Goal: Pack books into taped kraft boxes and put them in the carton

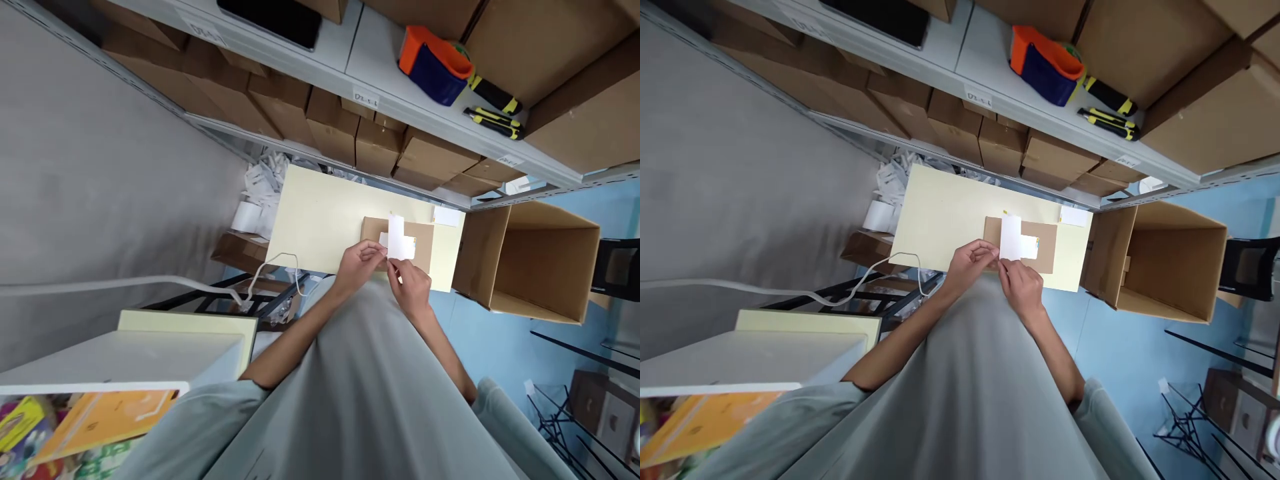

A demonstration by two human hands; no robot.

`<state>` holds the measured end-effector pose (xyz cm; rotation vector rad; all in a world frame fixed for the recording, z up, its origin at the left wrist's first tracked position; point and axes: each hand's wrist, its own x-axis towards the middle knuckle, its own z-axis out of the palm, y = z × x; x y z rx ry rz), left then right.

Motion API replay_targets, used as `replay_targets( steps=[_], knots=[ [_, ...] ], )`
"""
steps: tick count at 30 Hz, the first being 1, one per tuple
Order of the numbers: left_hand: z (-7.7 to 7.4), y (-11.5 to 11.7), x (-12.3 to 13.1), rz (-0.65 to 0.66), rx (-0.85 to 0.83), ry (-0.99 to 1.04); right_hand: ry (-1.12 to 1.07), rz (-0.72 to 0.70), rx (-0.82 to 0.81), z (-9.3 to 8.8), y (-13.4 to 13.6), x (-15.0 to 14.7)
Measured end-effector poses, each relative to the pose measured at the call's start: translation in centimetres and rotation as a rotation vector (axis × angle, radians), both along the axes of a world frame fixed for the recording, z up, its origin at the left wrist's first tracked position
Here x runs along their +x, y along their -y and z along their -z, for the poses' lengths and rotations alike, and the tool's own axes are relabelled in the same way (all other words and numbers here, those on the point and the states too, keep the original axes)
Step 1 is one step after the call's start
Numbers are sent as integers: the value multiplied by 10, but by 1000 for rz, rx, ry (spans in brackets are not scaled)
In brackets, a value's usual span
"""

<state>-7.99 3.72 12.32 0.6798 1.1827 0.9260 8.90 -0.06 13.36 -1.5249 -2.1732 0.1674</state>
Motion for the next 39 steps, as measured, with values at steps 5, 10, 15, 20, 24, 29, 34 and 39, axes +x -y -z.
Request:
replay_targets(
  steps=[5,10,15,20,24,29,34,39],
  knots=[
    [16,2,30,-42,-71,-57,-34,-60,-55,20,3,25],
    [28,4,55,-53,-98,-118,-140,-35,-276,36,6,47],
    [39,2,69,-76,-81,-194,-424,-31,-522,39,1,74],
    [41,1,72,-54,-46,-230,-643,374,-597,51,-16,106],
    [39,3,75,-14,-27,-241,-870,456,-905,63,-26,119],
    [43,8,77,4,-11,-260,-981,472,-977,66,-24,117],
    [54,16,72,63,-9,-337,-834,433,-815,64,-16,115],
    [62,25,63,298,-26,-461,-333,237,-479,55,-11,127]
  ],
)
